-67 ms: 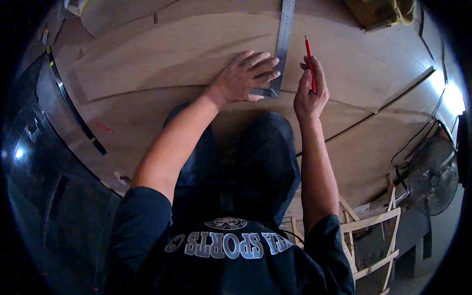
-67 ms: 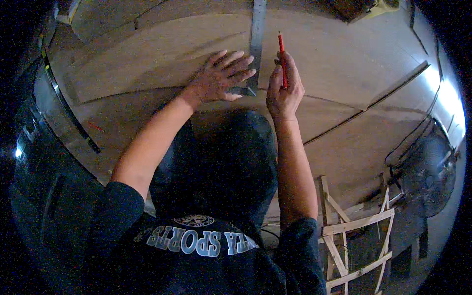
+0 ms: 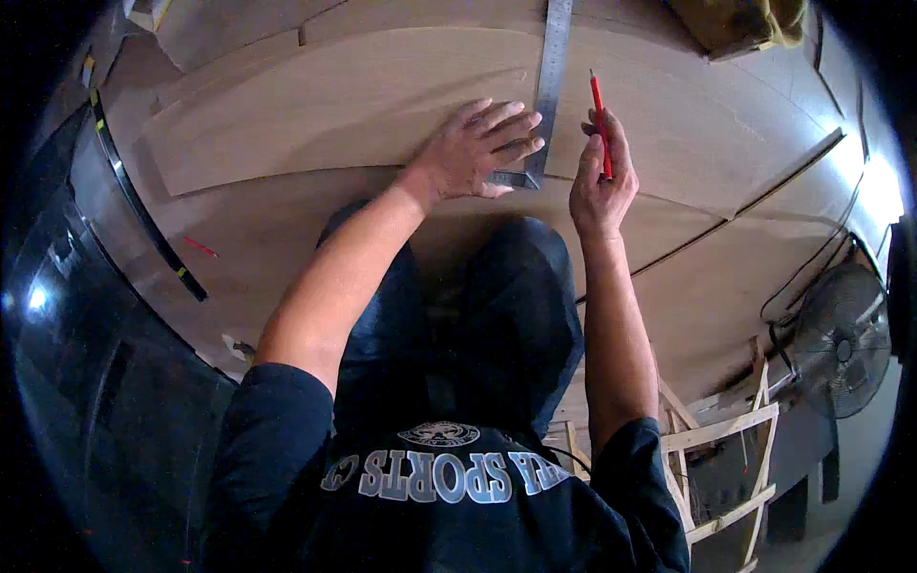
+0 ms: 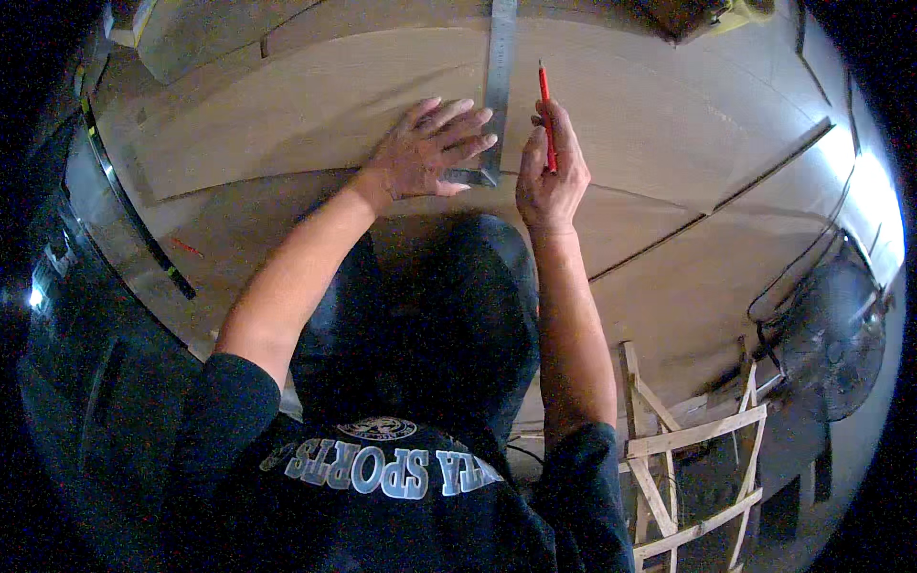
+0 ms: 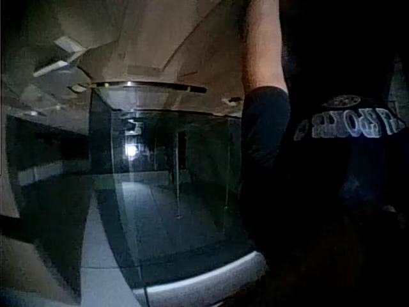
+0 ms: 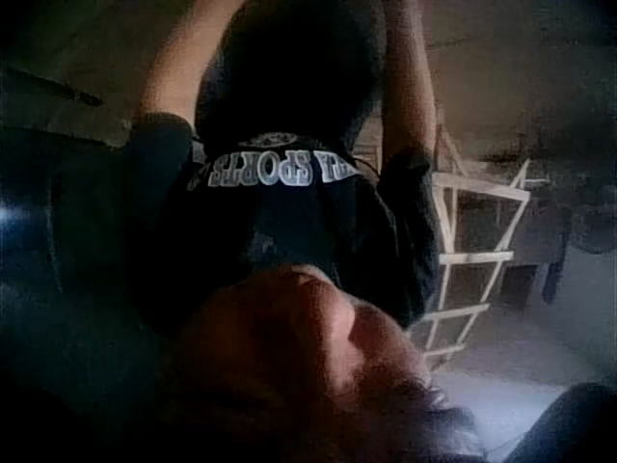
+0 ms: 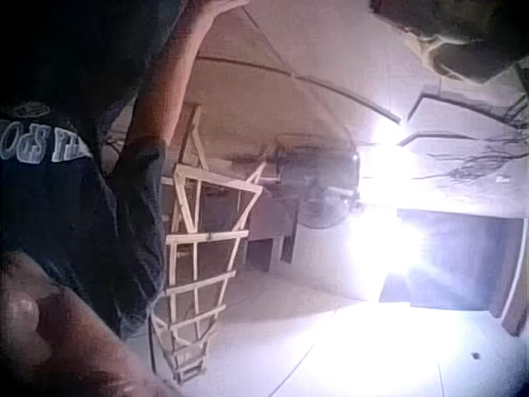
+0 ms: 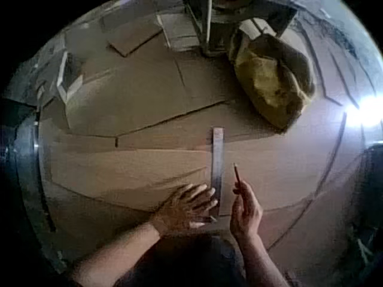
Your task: The person measures, marks, and cuts flooring panels using a tape measure, a pencil, and a table saw, then fits them into place.
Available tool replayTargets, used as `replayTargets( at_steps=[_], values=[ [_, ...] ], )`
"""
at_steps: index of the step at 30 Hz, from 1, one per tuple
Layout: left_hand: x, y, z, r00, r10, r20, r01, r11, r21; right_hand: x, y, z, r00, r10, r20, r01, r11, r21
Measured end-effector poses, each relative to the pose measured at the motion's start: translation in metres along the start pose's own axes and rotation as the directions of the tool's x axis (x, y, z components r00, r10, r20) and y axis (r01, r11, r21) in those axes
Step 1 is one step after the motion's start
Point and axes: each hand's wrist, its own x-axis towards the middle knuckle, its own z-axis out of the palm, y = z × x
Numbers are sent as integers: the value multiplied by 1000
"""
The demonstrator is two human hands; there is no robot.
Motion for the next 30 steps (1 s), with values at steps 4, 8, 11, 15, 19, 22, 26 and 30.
replayTargets(
  at_steps=[4,8,11,15,19,22,26,30],
  values=[
    [1,-2,2,1000,-10,13,11,1000,-20,1,-6,2,999,-4,37,5,1000,-28],
    [0,0,7,1000,-11,-14,10,995,-96,6,-11,7,995,11,97,-5,998,-67],
    [1,-2,5,999,22,-32,-24,997,-68,15,-11,13,995,16,94,-5,993,-117],
    [1,0,4,1000,11,-22,-12,999,-49,25,-19,14,992,22,124,-5,991,-137],
    [2,-1,3,1000,16,7,-16,1000,-24,28,-20,15,990,24,140,0,986,-170],
    [2,-1,3,1000,20,-2,-20,999,-35,29,-20,16,992,6,123,17,983,-181],
    [3,-1,-1,1000,18,9,-18,1000,-9,32,-17,19,992,-29,121,47,988,-145],
    [3,-2,3,1000,20,-5,-20,1000,-6,38,-19,13,985,-87,148,115,974,-193]
  ],
)
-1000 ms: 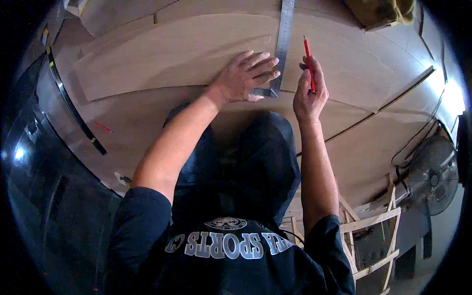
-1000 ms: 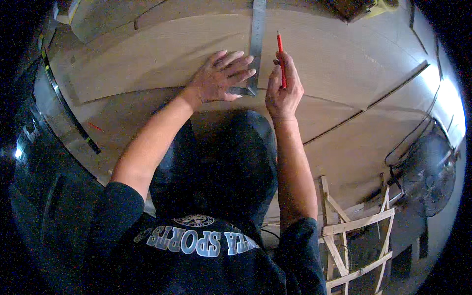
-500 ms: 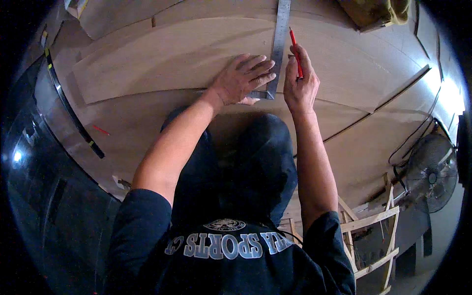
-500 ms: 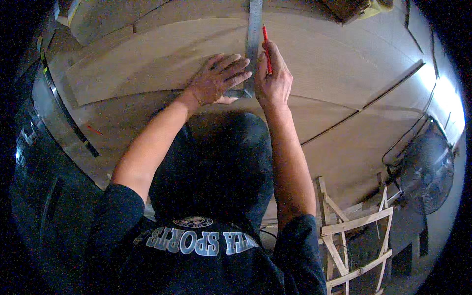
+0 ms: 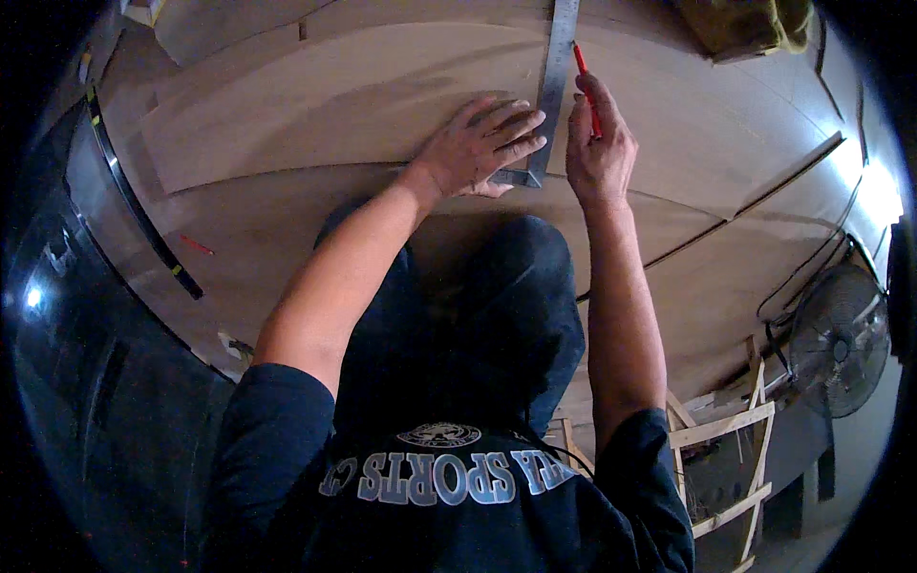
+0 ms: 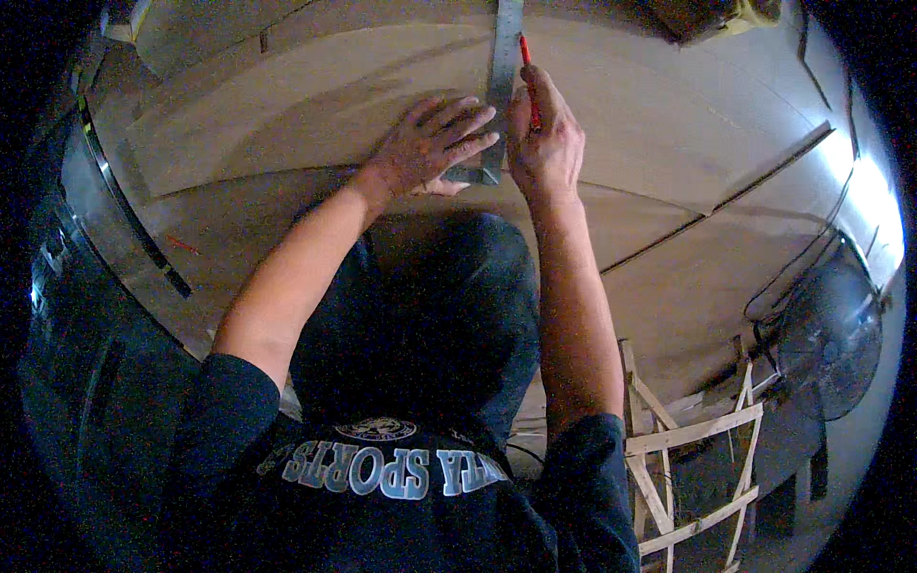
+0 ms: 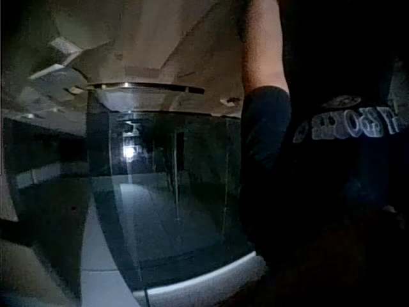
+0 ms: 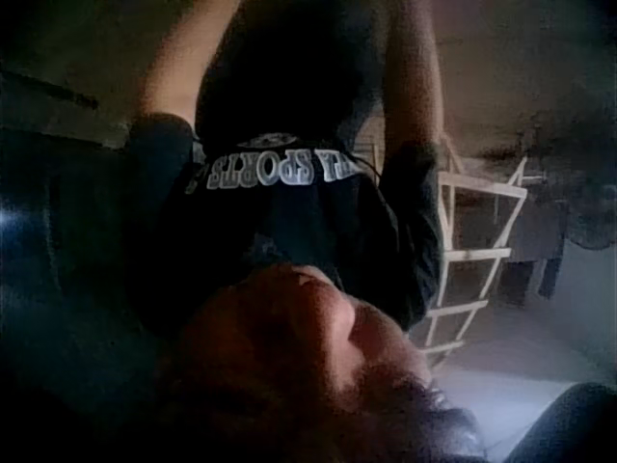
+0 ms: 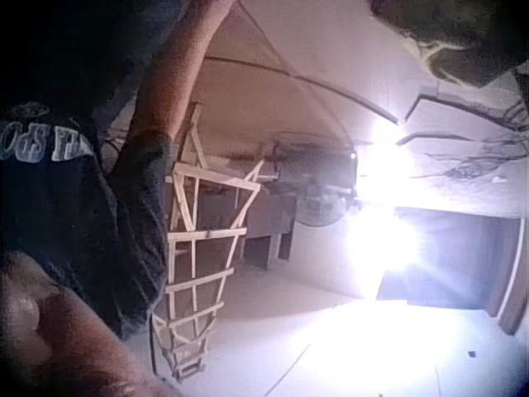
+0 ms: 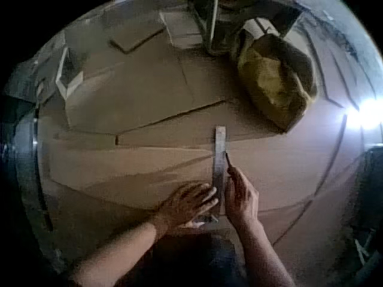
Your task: The person measures, marks, and cuts flooring panels using a tape measure, a pencil, and a table saw, then fits them into place.
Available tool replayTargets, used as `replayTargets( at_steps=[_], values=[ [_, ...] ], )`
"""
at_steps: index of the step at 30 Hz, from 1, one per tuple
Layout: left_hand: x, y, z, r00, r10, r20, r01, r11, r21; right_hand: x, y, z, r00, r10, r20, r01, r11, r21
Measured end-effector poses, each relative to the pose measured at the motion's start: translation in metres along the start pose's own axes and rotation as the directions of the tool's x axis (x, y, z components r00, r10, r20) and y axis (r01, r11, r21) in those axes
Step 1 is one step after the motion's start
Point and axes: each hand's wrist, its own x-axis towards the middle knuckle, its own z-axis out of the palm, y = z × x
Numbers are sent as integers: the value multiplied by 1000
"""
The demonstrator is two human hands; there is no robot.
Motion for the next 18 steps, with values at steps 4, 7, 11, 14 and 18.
replayTargets(
  at_steps=[4,7,11,14,18],
  values=[
    [1,-1,4,1000,-1,-26,2,1000,19,-24,-6,-17,997,30,68,-27,998,-50],
    [0,-1,6,998,-8,-62,11,999,37,-91,-3,-41,955,130,267,-105,989,-108],
    [-1,-1,12,998,-8,-63,12,997,70,-140,-14,-75,907,295,301,-271,955,-120],
    [-1,5,7,997,-21,-73,28,995,92,-141,-11,-83,940,339,31,-340,939,51],
    [-29,20,19,963,98,-249,-84,994,66,-164,43,-67,958,282,60,-262,939,-222]
  ],
)
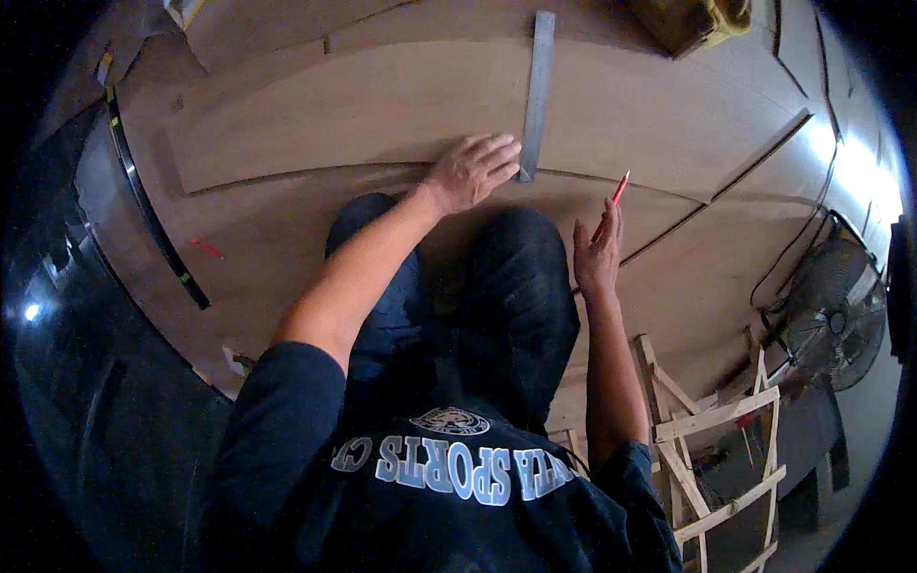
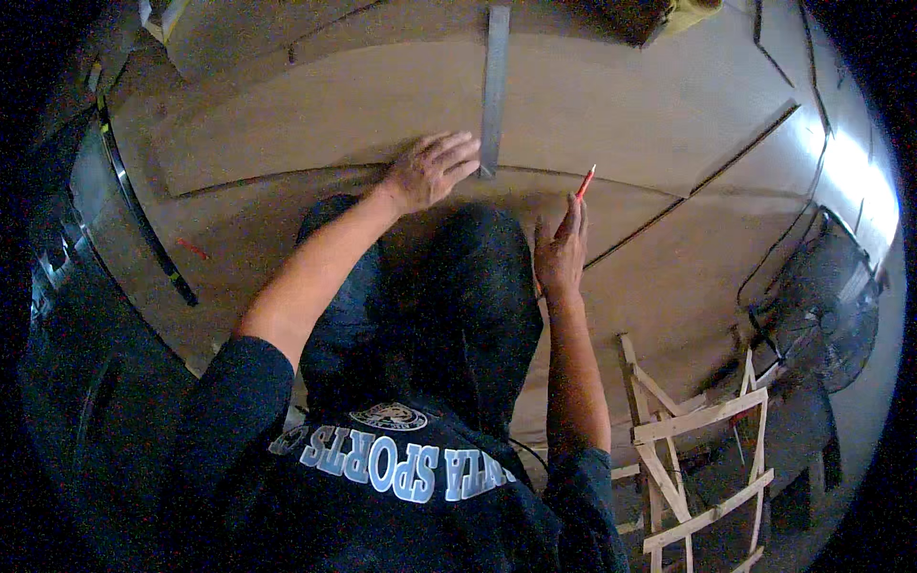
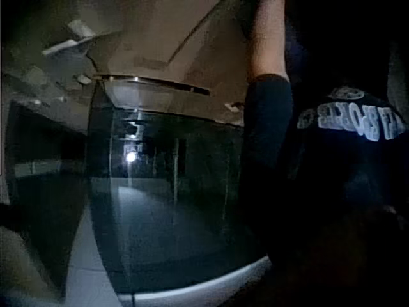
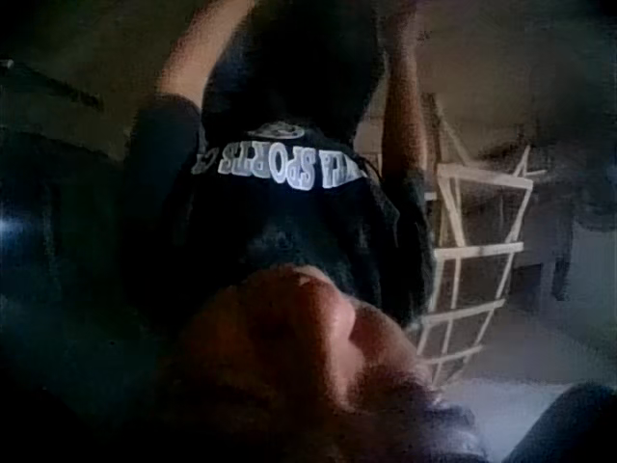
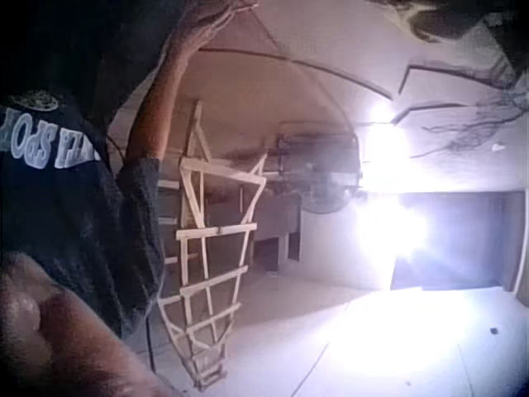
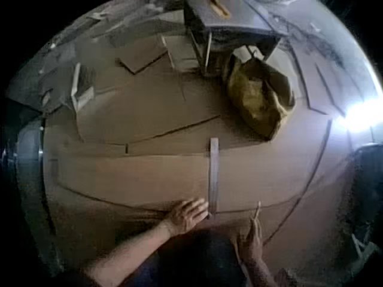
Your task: The person measures, marks, and cuts flooring panels using a tape measure, a pencil, and a table saw, then fits them into place.
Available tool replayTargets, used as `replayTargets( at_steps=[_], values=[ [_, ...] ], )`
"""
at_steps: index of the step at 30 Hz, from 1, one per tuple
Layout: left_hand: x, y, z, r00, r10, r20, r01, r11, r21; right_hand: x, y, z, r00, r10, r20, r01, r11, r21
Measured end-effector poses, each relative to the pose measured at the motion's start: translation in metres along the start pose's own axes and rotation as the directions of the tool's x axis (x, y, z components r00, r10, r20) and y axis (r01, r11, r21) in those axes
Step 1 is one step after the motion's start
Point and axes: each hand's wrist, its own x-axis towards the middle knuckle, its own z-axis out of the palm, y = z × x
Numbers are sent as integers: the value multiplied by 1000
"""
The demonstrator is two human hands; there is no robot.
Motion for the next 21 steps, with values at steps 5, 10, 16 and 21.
replayTargets(
  at_steps=[5,10,16,21],
  values=[
    [-34,-12,-53,986,-49,161,91,960,-265,-24,16,7,987,151,-51,-145,985,97],
    [29,-111,-140,809,-559,181,529,827,190,9,-29,19,999,52,10,-53,998,43],
    [61,-154,-144,615,-566,550,613,781,118,41,-120,70,838,210,503,-130,973,-191],
    [43,-125,-193,737,-392,551,479,878,-16,-2,-159,58,889,118,443,-167,983,72]
  ],
)
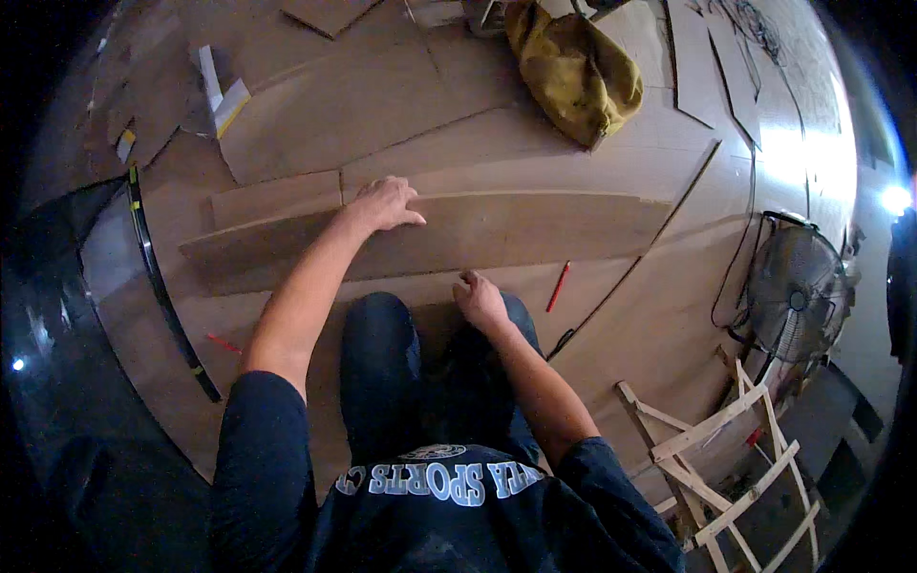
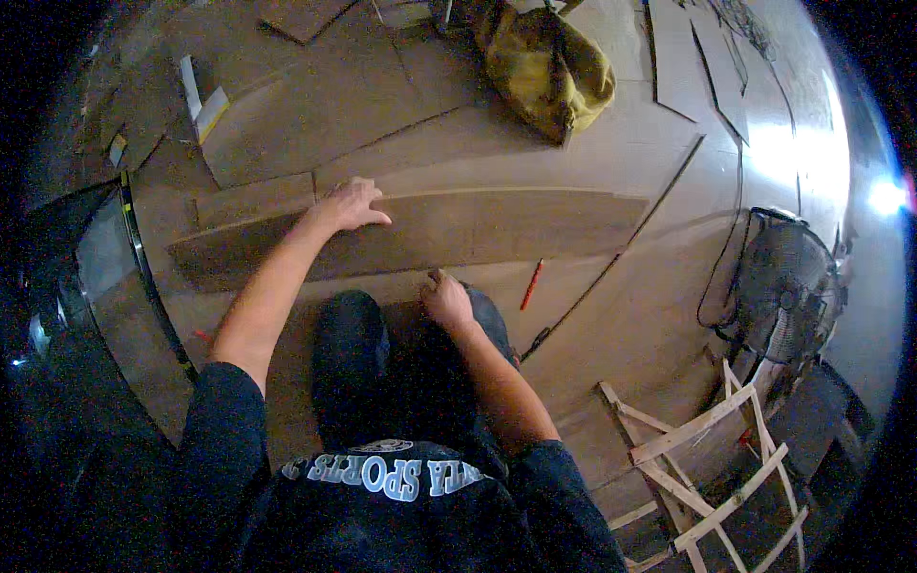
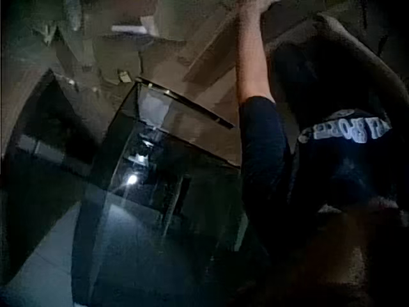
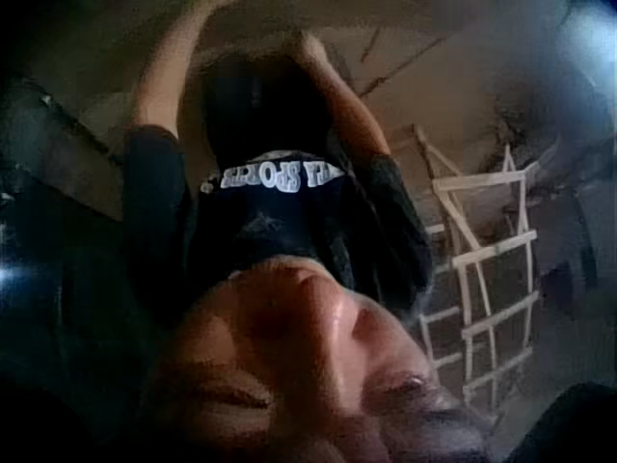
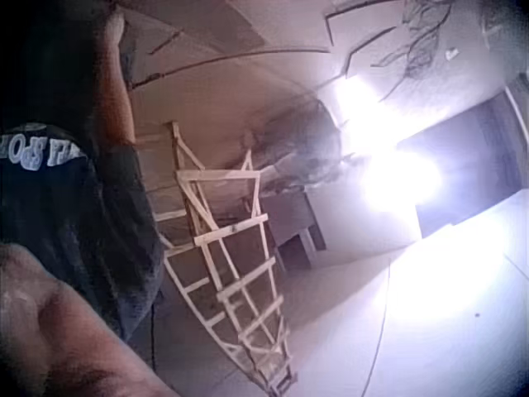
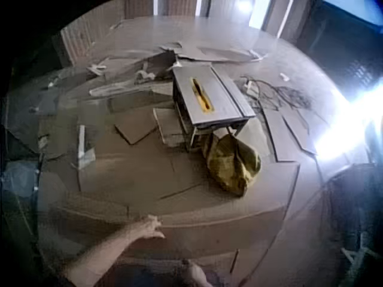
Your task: The person measures, marks, and cuts flooring panels using a tape measure, a pencil, and a table saw, then fits them into place.
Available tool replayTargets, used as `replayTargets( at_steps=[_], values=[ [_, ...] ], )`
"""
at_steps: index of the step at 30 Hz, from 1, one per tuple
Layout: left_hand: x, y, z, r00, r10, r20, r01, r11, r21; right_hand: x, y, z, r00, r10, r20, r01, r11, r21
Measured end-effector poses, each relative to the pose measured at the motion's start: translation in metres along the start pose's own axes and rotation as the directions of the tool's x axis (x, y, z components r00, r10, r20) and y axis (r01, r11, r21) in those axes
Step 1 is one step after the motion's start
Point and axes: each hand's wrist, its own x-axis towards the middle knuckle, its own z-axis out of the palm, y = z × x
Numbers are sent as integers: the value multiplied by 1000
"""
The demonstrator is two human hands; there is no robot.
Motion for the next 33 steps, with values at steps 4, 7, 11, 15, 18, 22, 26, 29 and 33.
replayTargets(
  at_steps=[4,7,11,15,18,22,26,29,33],
  values=[
    [-61,12,16,998,-59,-29,49,962,-267,-18,26,-34,982,86,-168,-59,986,158],
    [-111,34,1,986,-67,-156,44,989,-142,-29,50,-78,964,102,-246,-70,988,135],
    [-162,26,-6,890,2,-456,-52,994,-97,-55,91,-130,875,122,-469,-160,986,-41],
    [-237,29,-59,758,-40,-651,16,999,-43,-72,217,-155,881,20,-472,-157,955,-253],
    [-312,15,-96,639,-147,-755,139,987,-74,-65,196,-145,896,128,-424,-267,921,-285],
    [-387,32,-146,321,-213,-923,217,965,-147,-66,164,-158,967,135,-217,-173,971,-168],
    [-449,39,-176,-62,-331,-942,226,914,-336,-40,177,-146,963,73,-260,-115,982,-150],
    [-489,51,-212,-347,-543,-764,-109,833,-543,-21,191,-127,949,14,-316,-53,992,-115],
    [-480,127,-266,-486,-373,-790,-350,912,-214,1,209,-121,945,16,-326,-37,998,-56]
  ],
)
